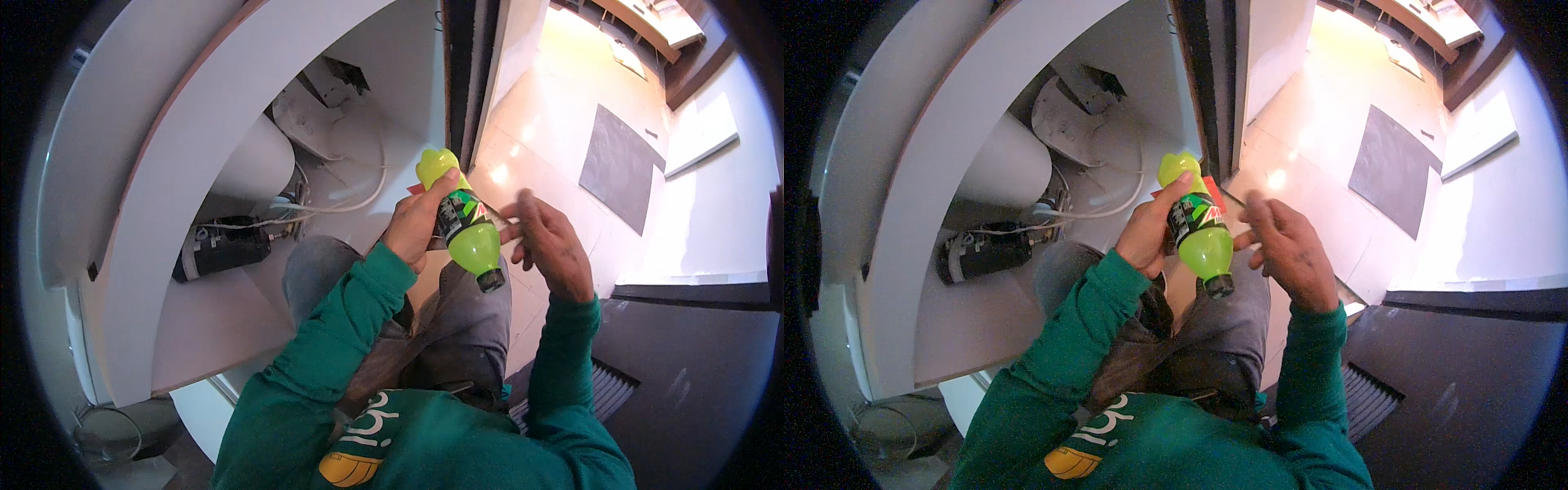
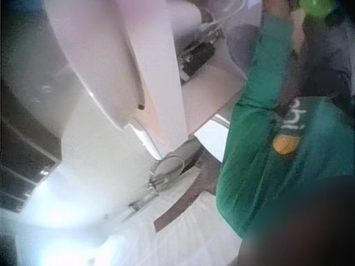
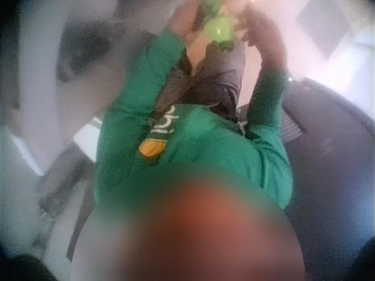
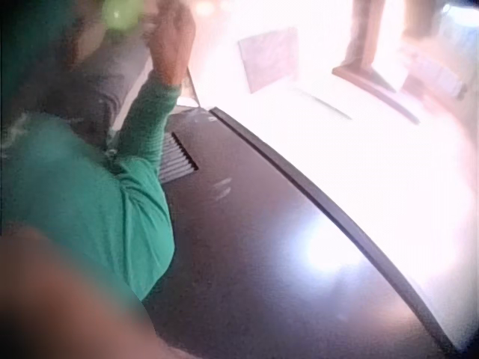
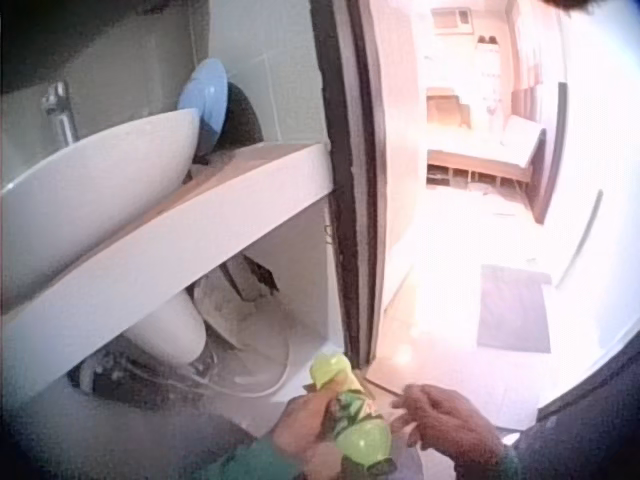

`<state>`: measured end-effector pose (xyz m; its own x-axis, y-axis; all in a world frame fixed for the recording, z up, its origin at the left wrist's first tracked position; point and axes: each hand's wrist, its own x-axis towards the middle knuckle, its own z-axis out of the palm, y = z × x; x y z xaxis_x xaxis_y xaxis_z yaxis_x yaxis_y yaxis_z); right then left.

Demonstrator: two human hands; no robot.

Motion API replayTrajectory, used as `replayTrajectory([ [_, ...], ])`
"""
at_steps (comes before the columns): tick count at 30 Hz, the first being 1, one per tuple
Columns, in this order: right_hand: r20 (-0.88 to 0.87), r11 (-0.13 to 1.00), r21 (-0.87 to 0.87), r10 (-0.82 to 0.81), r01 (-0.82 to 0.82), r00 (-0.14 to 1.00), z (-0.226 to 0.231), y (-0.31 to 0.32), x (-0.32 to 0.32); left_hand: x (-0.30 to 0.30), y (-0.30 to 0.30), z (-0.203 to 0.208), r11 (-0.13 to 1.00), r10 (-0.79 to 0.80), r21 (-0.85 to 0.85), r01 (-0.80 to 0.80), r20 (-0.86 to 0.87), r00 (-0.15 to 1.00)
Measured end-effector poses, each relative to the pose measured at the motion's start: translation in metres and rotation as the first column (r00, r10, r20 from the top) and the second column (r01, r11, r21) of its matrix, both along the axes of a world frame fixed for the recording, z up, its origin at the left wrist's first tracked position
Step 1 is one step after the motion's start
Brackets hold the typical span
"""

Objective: The person cleans the interior of a cabinet under a bathroom sink using a green bottle and a red sanding block. They pour liquid from the bottle onto the block and rub the cabinet surfaces, then continue pouring liquid directly into the cabinet.

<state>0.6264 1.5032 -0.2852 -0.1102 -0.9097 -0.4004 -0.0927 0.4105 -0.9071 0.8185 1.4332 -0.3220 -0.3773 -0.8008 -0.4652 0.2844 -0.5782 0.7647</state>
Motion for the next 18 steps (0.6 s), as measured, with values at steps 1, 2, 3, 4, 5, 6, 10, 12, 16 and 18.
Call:
replayTrajectory([
  [1, -0.113, 0.994, -0.035, 0.101, -0.106, 0.988, 0.003, -0.006, 0.002, 0.0, 0.004, 0.001, 1.0, -0.016, -0.01, 0.016, 0.01, 1.0],
  [2, -0.236, 0.975, -0.061, 0.194, -0.214, 0.952, 0.005, -0.013, 0.006, 0.0, 0.006, 0.0, 0.999, -0.03, -0.038, 0.031, 0.02, 0.999],
  [3, -0.358, 0.944, -0.071, 0.278, -0.323, 0.891, 0.007, -0.018, 0.01, 0.001, 0.008, -0.002, 0.997, -0.041, -0.065, 0.043, 0.03, 0.999],
  [4, -0.377, 0.932, -0.121, 0.276, -0.342, 0.884, 0.007, -0.021, 0.015, 0.003, 0.01, -0.003, 0.994, -0.048, -0.092, 0.051, 0.039, 0.998],
  [5, -0.359, 0.915, -0.103, 0.332, -0.39, 0.872, 0.012, -0.024, 0.018, 0.006, 0.011, -0.001, 0.991, -0.043, -0.123, 0.049, 0.057, 0.997],
  [6, -0.341, 0.893, -0.086, 0.39, -0.442, 0.855, 0.019, -0.027, 0.02, 0.008, 0.012, 0.001, 0.987, -0.033, -0.153, 0.044, 0.076, 0.997],
  [10, -0.082, 0.921, -0.001, 0.388, -0.389, 0.918, 0.014, -0.035, 0.022, 0.017, 0.021, 0.027, 0.979, 0.01, -0.202, 0.023, 0.164, 0.986],
  [12, 0.196, 0.977, -0.046, 0.213, -0.208, 0.957, 0.013, -0.029, 0.015, 0.018, 0.029, 0.044, 0.976, 0.097, -0.213, -0.045, 0.24, 0.966],
  [16, 0.757, 0.989, -0.102, 0.008, 0.106, 0.654, -0.003, -0.017, -0.019, 0.055, 0.062, 0.071, 0.892, 0.327, -0.399, -0.212, 0.247, 0.912],
  [18, 0.736, 0.967, -0.107, -0.08, 0.232, 0.672, -0.019, -0.015, -0.029, 0.086, 0.097, 0.111, 0.84, 0.414, -0.491, -0.231, 0.305, 0.858],
])
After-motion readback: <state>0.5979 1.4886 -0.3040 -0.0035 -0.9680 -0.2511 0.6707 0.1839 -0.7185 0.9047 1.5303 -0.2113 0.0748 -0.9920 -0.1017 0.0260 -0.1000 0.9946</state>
